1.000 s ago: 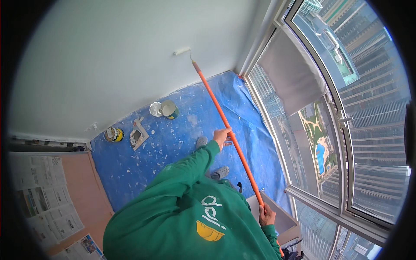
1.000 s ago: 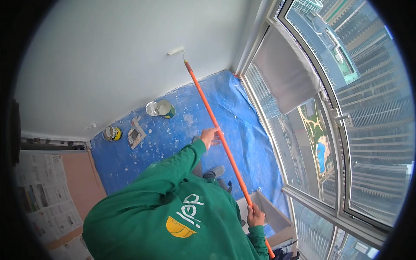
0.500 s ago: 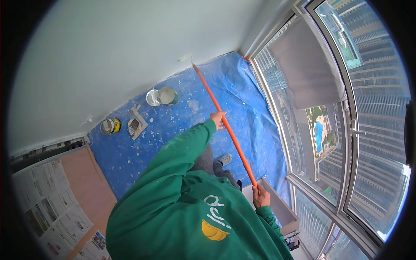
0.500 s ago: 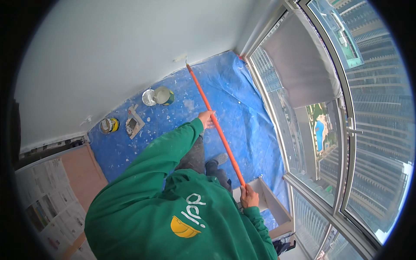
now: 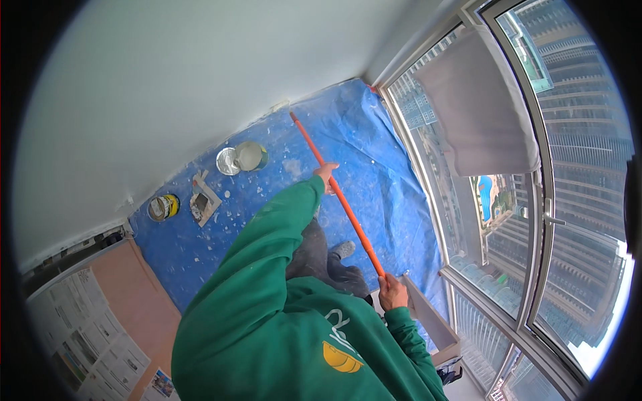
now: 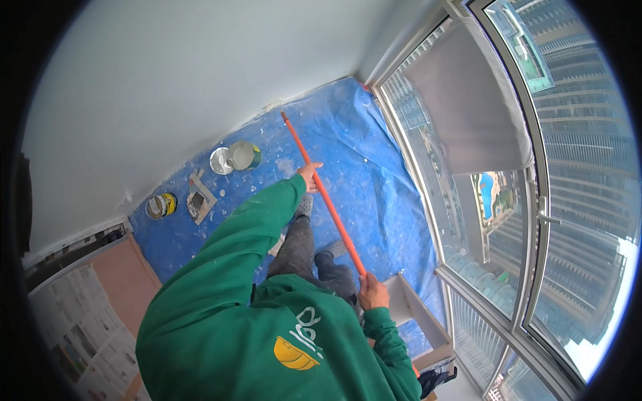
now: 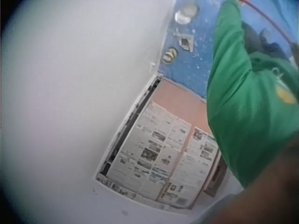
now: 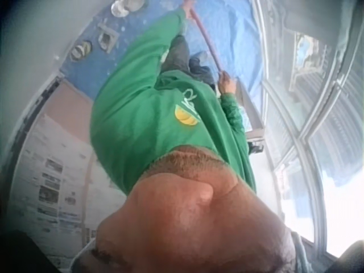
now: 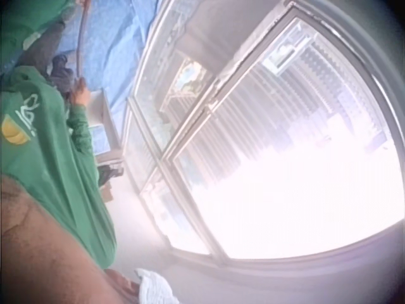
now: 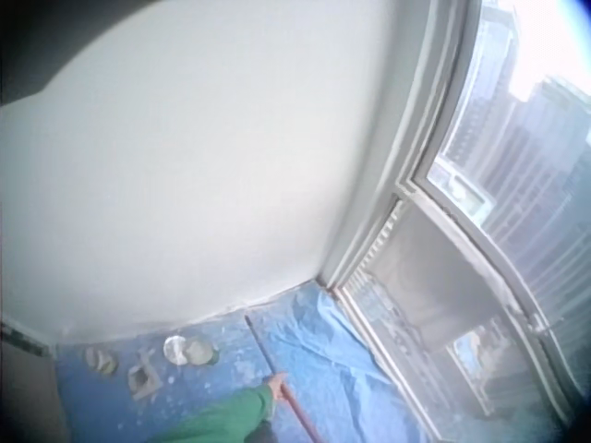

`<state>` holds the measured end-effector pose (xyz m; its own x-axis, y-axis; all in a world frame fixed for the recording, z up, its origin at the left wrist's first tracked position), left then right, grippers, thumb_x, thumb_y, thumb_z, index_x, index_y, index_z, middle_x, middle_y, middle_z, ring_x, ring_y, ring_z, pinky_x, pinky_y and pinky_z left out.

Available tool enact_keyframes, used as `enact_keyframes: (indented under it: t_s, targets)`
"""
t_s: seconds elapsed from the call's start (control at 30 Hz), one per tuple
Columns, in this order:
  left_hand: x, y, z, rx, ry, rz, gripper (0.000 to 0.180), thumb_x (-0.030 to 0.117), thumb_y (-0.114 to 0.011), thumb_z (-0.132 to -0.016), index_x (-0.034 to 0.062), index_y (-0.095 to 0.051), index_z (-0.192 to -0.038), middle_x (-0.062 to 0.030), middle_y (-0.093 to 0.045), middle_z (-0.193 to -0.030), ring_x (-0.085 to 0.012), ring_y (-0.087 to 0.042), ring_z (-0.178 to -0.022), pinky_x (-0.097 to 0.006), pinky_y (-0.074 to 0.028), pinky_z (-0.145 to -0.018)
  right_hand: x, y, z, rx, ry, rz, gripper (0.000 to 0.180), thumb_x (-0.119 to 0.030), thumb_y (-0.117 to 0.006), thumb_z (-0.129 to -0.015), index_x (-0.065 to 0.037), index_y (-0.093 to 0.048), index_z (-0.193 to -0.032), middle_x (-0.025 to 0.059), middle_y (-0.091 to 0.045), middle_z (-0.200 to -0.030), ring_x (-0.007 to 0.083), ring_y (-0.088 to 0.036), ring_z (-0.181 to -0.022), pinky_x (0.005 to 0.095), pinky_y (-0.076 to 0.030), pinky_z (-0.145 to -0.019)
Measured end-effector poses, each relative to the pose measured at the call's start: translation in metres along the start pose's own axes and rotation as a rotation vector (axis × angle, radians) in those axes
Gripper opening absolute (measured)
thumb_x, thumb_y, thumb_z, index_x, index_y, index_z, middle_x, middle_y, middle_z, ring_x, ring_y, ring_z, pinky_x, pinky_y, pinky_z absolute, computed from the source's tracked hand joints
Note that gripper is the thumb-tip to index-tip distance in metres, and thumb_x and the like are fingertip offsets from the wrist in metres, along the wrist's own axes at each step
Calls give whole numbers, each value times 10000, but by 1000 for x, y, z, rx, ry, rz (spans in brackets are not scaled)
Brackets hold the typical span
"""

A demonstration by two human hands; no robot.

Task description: The person uses a paint roller attached to a long orange extension pole to apply white paint to a wall. They repeatedly dip the roller into a paint can on the floor and roll the paint onto the wall surface in vertical strokes.

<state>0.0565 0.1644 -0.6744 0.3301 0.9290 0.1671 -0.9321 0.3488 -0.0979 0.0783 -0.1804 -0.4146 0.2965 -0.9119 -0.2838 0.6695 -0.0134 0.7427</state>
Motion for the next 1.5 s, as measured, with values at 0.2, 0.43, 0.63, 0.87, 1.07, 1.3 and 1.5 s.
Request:
enact_keyframes:
  t_s: [0.2, 0.43, 0.63, 0.87, 1.07, 1.3, 1.5]
  targets:
    - [-71, -25, 67, -21, -125, 26, 578, 290, -769, -747, 1, -484, -1159, -167, -548, -1046, -346, -616, -916, -510, -512, -778, 94, 14, 62, 27, 43, -109, 324, -368, -621, -872, -101, -672, -1049, 223, -656, -766, 432, -644, -773, 498, -498, -690]
    - [-137, -52, 185, -75, -302, 69, 390, 224, -745, -766, -30, -569, -1004, -132, -560, -955, -263, -611, -809, -390, -545, -589, 202, 12, 132, 24, 51, -301, 306, -304, -635, -864, -53, -672, -1035, 184, -624, -686, 326, -647, -651, 406, -491, -641]
    - [-171, -64, 262, -130, -539, -11, 247, 196, -691, -815, -38, -620, -853, -74, -584, -773, -169, -608, -684, -307, -545, -539, 243, 16, 164, 91, 88, -449, 276, -262, -644, -846, -31, -668, -996, 113, -537, -610, 177, -533, -561, 345, -442, -573]
    - [-175, -72, 350, -146, -804, -60, 251, 218, -666, -839, -30, -652, -804, -70, -640, -748, -127, -619, -634, -279, -536, -517, 261, 4, 166, 183, 248, -550, 289, -268, -643, -840, -20, -667, -986, 87, -498, -583, 161, -491, -543, 340, -415, -547]
    - [-149, -73, 406, -51, -1093, -135, 263, 189, -677, -841, -68, -673, -896, -83, -683, -779, -125, -638, -646, -255, -515, -508, 243, 3, 151, 268, 354, -560, 316, -307, -639, -855, -34, -667, -1009, 82, -490, -588, 161, -488, -546, 339, -415, -550]
    - [-104, -68, 470, -96, -1356, -75, 261, 181, -679, -884, -63, -658, -974, -86, -711, -829, -126, -676, -698, -245, -510, -493, 187, 21, 137, 308, 446, -627, 309, -303, -617, -889, -39, -659, -1044, 64, -478, -594, 147, -452, -538, 329, -400, -540]
    - [-112, -51, 434, -99, -1263, -146, 272, 175, -671, -882, -61, -650, -1017, -102, -715, -862, -150, -699, -747, -255, -523, -503, 201, -5, 138, 292, 454, -625, 286, -300, -616, -891, -56, -663, -1032, 90, -492, -575, 193, -481, -505, 343, -397, -519]
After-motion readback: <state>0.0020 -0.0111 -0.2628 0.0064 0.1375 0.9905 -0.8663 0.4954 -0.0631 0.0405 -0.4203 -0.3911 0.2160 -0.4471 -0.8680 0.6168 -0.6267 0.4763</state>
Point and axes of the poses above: each hand's wrist, its own z-axis away from the middle knuckle, its own y-axis out of the back of the hand, x = y × z, the point moved 3 cm from there along -z, towards the middle knuckle
